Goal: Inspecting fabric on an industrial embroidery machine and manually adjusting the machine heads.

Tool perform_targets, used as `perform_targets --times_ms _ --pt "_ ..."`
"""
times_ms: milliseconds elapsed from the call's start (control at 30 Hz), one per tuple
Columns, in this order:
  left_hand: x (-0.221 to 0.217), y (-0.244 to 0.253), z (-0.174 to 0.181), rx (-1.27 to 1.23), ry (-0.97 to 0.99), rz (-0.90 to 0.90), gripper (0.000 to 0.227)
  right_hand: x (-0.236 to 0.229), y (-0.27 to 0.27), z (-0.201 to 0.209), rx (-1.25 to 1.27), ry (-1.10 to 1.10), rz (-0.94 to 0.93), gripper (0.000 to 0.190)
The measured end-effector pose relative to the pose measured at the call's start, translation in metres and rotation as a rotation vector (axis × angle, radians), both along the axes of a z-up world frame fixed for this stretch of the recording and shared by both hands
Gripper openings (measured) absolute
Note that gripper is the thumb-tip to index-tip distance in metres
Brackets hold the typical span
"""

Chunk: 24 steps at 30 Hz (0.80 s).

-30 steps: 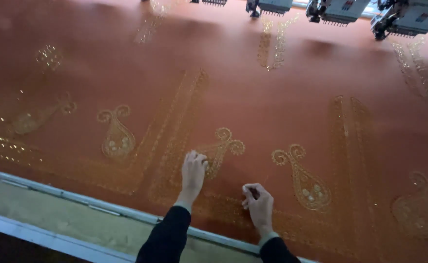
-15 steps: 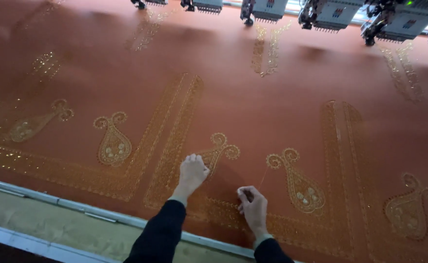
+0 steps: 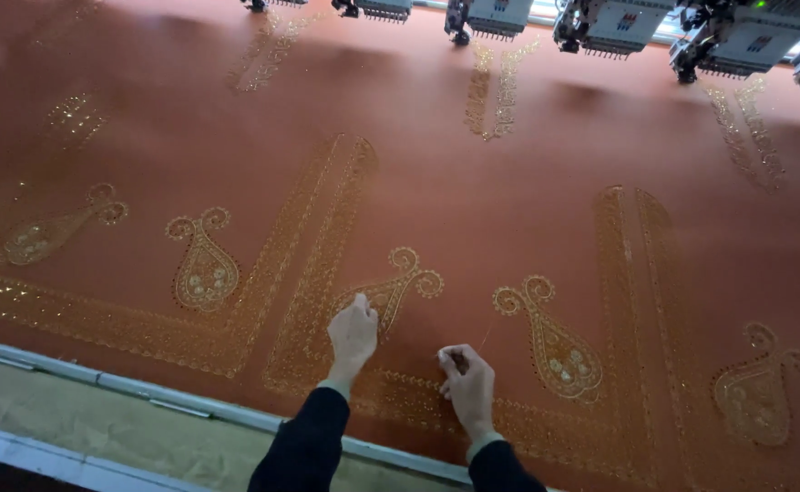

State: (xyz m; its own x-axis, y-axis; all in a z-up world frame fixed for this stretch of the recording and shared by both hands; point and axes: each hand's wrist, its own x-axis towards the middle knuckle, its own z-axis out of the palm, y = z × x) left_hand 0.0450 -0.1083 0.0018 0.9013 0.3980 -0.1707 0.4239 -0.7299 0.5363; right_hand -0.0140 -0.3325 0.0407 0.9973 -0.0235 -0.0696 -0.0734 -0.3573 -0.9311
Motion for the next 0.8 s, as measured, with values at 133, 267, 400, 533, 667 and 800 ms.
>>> perform_targets --times_ms 133,267,400,533,667,800 --pt "0.003 0.001 -0.014 0.133 0.004 -0.090 0.015 -0.001 0.001 0.003 0.038 0.078 -0.025 0.009" --pt "0.005 0.007 -0.018 0.203 0.097 -0.112 0.022 0.002 0.005 0.012 0.019 0.090 -0.041 0.008" --pt "-0.019 0.006 -0.022 0.239 0.038 -0.187 0.019 0.003 0.000 0.001 0.051 0.079 -0.033 0.008" --pt "-0.040 0.012 0.002 -0.059 -0.009 -0.040 0.021 -0.008 -0.001 0.006 0.027 0.078 -0.025 0.009" --pt "-0.033 0.019 0.005 -0.262 -0.285 0.175 0.014 -0.006 0.004 0.014 0.051 0.110 -0.037 0.008" --pt "-0.033 0.004 0.011 -0.124 -0.284 0.087 0.039 -0.006 0.002 0.005 0.059 0.057 -0.025 0.009"
